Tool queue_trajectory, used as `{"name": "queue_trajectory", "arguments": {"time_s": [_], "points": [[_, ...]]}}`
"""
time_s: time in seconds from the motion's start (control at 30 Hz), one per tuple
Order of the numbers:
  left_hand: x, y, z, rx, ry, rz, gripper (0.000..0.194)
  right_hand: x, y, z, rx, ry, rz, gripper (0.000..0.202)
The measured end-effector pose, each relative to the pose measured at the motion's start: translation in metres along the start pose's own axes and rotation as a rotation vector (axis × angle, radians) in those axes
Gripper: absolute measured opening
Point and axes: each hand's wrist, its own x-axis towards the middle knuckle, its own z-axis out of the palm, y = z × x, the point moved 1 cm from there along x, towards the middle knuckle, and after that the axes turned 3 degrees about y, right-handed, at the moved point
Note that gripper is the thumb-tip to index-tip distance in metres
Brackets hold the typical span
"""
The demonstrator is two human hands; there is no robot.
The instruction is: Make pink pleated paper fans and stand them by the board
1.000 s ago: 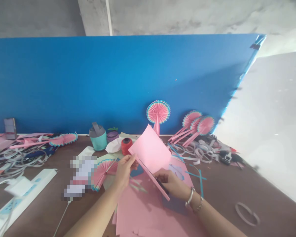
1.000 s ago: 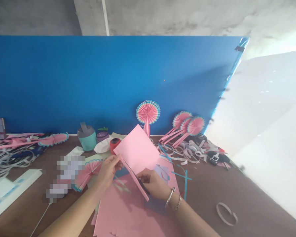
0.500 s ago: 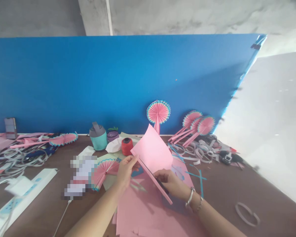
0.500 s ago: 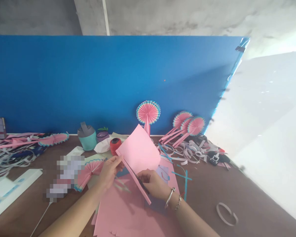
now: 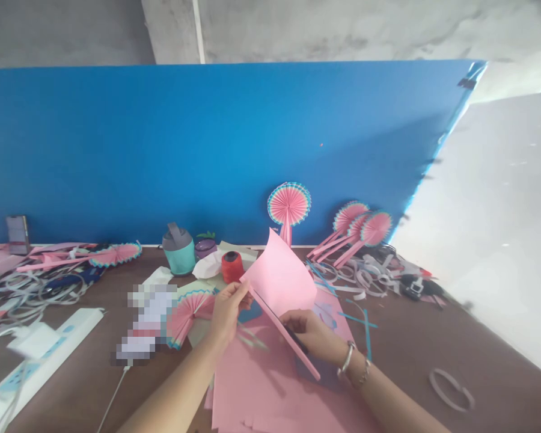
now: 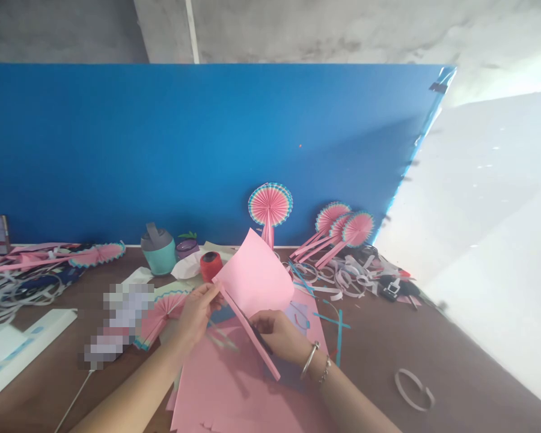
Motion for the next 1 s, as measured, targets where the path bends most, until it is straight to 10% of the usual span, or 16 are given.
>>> {"name": "queue_trajectory", "arguments": {"time_s": [1.0], "points": [[-0.0033,0.0001,0.0056,0.116,-0.014,-0.032,0.039,0.0004,0.0033,0.0037,0.099,-0.003,-0.053,0.017]]}}
